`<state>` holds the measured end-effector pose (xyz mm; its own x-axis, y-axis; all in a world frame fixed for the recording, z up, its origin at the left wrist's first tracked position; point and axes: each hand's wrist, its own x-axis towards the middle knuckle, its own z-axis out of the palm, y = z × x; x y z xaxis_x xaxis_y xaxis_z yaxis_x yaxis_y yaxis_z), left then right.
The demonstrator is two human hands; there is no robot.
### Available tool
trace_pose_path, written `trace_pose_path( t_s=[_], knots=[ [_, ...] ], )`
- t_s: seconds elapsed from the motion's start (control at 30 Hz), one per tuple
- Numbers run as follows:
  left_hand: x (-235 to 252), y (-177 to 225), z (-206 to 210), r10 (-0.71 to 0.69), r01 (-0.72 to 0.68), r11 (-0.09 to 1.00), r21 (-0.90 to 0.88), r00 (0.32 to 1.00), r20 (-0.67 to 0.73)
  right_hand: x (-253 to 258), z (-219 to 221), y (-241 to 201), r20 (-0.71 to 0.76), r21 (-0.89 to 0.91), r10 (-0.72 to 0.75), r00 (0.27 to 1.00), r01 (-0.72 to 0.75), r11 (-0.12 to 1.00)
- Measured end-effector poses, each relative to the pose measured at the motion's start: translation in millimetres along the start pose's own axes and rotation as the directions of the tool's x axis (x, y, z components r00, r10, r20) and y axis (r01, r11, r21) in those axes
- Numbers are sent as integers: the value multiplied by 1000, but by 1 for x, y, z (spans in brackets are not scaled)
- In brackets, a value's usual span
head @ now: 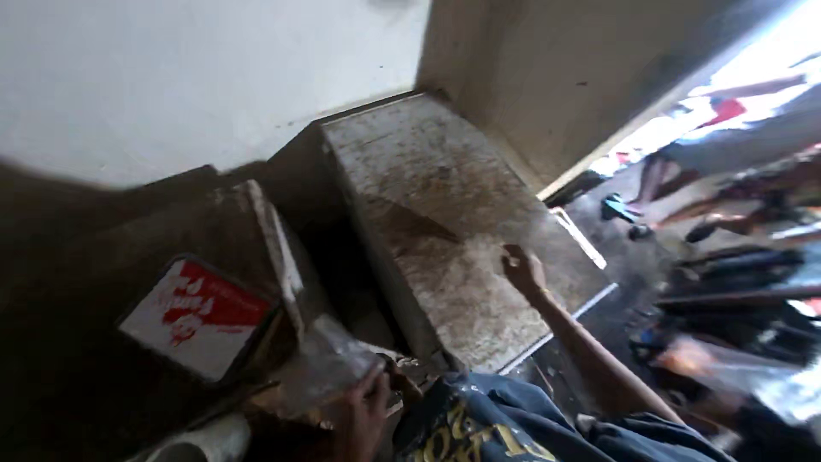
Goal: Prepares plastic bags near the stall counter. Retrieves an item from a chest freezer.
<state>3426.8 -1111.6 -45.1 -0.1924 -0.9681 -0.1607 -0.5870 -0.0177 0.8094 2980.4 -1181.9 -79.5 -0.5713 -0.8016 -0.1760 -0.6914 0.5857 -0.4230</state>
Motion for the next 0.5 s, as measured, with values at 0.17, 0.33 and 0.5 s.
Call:
trace_pose_path(
  t_s=[0.17,0.33,0.5],
  knots=[
    [13,70,127,20,40,992,-123,891,453,32,-63,174,-80,-157,440,894,-447,881],
    [18,122,225,61,-15,988,-153,951,303,70,-78,229,74,-10,432,899,-433,901],
    [9,175,315,162,-161,986,-47,986,36,90,-75,254,260,18,393,882,-412,911]
  ],
)
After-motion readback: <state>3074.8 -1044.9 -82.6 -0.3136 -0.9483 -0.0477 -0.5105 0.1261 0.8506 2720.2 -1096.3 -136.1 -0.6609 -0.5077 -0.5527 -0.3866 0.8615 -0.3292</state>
